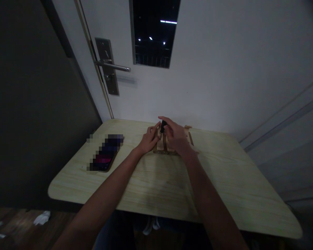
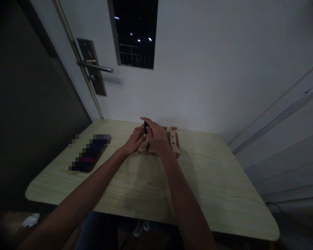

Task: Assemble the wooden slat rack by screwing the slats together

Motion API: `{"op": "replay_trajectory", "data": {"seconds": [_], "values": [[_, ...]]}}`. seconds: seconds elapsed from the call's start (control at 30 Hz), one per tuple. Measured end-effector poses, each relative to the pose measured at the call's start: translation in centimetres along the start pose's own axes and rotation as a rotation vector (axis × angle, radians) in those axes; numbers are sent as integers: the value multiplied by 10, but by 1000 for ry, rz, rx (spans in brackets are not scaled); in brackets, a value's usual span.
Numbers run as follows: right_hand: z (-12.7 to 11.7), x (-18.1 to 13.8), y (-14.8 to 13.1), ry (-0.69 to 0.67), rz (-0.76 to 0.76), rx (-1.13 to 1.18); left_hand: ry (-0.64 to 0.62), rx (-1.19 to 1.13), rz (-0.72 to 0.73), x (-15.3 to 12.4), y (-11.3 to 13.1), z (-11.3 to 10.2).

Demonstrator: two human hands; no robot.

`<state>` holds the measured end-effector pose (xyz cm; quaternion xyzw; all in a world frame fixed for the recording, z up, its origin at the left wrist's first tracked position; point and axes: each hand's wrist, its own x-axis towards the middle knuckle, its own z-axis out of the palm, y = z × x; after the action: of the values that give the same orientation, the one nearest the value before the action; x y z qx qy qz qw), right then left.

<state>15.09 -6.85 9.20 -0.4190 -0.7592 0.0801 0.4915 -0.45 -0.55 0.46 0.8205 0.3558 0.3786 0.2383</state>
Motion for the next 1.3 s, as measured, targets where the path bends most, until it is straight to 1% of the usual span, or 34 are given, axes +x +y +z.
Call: {"op": "replay_trajectory", "data": {"seconds": [0.23, 0.47, 0.57, 0.8, 0.97, 1.17, 1.23, 1.3], "values": [[6, 3, -4, -1, 29, -19, 9, 14, -2, 1, -3, 2], [9, 4, 4, 133, 60, -74, 3, 9, -21, 1, -2, 2], [8, 0, 6, 132, 68, -60, 3, -4, -23, 1, 0, 1], [6, -4, 4, 170, 101, -127, 16, -28, -13, -1, 0, 1], [7, -3, 5, 153, 119, -66, 16, -27, -1, 0, -3, 1], [9, -4, -2, 105, 81, 40, 31, -35, 10, 2, -5, 3], [8, -4, -5, 80, 91, 47, 36, -24, 1, 2, -7, 4], [7, -3, -7, 84, 85, 21, 32, -9, -6, 2, -9, 5]]}}
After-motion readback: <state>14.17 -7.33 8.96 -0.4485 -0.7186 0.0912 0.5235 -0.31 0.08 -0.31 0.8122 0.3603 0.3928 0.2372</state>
